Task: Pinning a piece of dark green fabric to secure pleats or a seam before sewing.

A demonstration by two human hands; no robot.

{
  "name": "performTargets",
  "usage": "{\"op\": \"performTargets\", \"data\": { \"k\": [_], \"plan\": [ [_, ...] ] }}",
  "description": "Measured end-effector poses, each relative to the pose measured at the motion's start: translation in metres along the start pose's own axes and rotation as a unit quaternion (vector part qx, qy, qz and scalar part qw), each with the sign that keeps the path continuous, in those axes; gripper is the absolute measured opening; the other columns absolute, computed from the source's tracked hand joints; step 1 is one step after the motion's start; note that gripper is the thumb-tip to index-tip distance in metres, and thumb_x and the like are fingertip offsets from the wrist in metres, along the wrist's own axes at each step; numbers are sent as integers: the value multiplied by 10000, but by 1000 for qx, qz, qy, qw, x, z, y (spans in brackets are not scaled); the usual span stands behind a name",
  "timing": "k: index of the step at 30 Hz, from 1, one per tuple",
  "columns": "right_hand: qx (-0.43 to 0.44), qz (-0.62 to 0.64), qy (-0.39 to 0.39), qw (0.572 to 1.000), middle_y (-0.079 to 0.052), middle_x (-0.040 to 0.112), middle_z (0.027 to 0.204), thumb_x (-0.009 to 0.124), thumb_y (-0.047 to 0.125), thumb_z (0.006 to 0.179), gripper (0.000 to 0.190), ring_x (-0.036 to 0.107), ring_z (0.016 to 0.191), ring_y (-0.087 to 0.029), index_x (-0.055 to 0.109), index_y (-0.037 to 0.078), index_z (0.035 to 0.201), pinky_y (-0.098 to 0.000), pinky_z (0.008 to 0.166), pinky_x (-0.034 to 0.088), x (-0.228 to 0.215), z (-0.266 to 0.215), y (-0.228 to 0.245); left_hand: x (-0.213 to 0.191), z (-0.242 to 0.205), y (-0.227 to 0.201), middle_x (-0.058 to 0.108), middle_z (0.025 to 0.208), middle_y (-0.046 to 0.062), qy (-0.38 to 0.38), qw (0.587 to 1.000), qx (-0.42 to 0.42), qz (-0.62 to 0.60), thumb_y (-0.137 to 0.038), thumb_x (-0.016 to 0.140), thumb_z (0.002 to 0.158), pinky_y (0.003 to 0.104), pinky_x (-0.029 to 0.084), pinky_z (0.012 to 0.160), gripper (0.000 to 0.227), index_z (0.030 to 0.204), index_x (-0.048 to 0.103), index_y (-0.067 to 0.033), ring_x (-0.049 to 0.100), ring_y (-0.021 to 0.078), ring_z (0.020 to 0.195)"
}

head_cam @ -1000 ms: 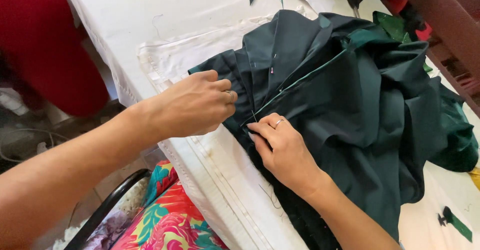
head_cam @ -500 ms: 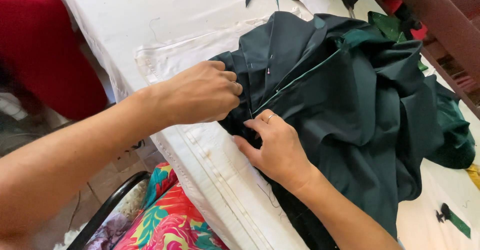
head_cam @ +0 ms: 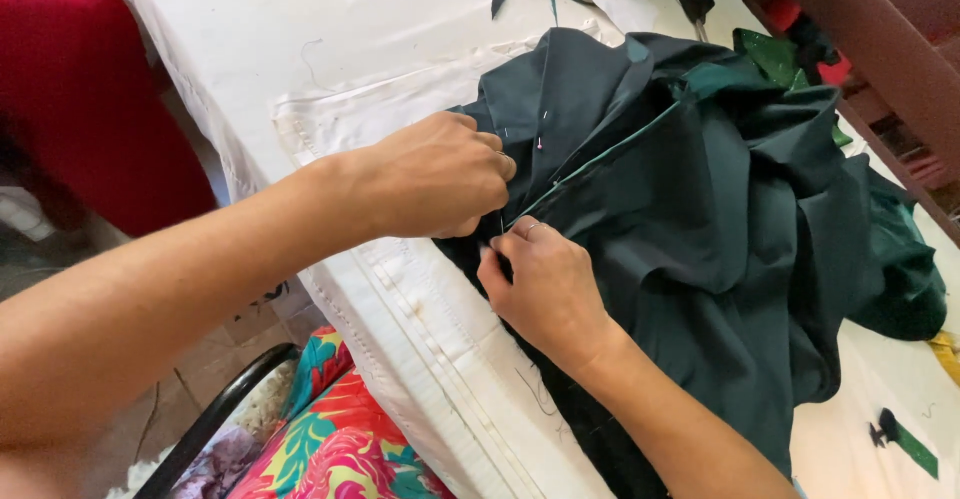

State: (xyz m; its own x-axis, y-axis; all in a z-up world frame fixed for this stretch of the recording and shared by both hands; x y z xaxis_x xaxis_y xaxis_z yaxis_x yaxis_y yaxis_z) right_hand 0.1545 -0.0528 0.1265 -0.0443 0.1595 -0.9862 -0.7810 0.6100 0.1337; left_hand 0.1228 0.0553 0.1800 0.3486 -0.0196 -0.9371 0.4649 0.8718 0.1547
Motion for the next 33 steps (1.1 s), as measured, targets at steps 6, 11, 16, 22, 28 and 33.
{"op": "performTargets", "data": {
  "k": [6, 11, 16, 22, 28, 33],
  "plan": [
    [-63, 58, -27, 996, -65, 690, 849, 628, 234, 939, 209, 705, 756, -224, 776, 87, 945, -273, 649, 591, -9, 4, -2, 3, -2, 11, 663, 662, 3, 19, 997, -59, -47, -124, 666, 818, 320, 500, 672, 138, 775, 791, -163, 647, 179, 693],
    [-73, 129, -12, 989, -73, 702, 829, 603, 250, 959, 241, 704, 737, -221, 773, 90, 901, -283, 656, 594, -18, 6, -10, -11, -42, 6, 711, 722, 43, 28, 939, -241, -244, -233, 730, 820, 355, 550, 696, 120, 841, 787, -130, 706, 232, 750],
    [-91, 150, -21, 984, -75, 689, 797, 611, 262, 960, 246, 697, 725, -226, 764, 95, 862, -284, 646, 590, -28, 5, -9, 24, -73, -45, 746, 1097, 264, 30, 478, -433, -764, -326, 619, 867, 398, 557, 1024, 510, 1197, 709, 53, 720, 305, 1095],
    [-91, 162, -12, 983, -82, 694, 811, 597, 277, 975, 262, 696, 729, -219, 757, 96, 875, -279, 651, 590, -36, 5, -5, 62, -53, -55, 384, 1518, 349, -85, 242, -412, -874, -530, 533, 926, 448, 381, 1163, 925, 1507, 253, 133, 443, 405, 1417],
    [-189, 157, 37, 969, -155, 680, 910, 605, 198, 968, 191, 682, 818, -337, 723, 47, 973, -404, 666, 574, -75, 6, 7, 47, -32, -55, 102, 1597, 351, -133, 184, -377, -898, -543, 551, 931, 541, 302, 1169, 1003, 1566, 6, 12, 250, 456, 1493],
    [-244, 107, 63, 962, -56, 661, 1060, 697, 162, 902, 292, 660, 909, -188, 704, 98, 1187, -307, 777, 503, -104, 17, 6, 88, -39, -55, 710, 1128, 102, -148, 135, -448, -871, -152, 499, 983, 367, 519, 859, 317, 1245, 653, -65, 650, 245, 951]
  ]
}}
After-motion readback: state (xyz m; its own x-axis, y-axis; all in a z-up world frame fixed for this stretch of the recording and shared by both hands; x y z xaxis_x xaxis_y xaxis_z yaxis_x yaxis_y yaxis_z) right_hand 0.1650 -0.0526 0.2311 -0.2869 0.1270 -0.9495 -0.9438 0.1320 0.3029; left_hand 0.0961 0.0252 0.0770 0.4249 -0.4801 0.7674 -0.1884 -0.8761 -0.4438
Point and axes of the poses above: each hand's wrist, its own z-axis towards the middle knuckle, its own x-axis out of the palm, y = z × x, the point moved 7 cm from there along z, towards the middle knuckle
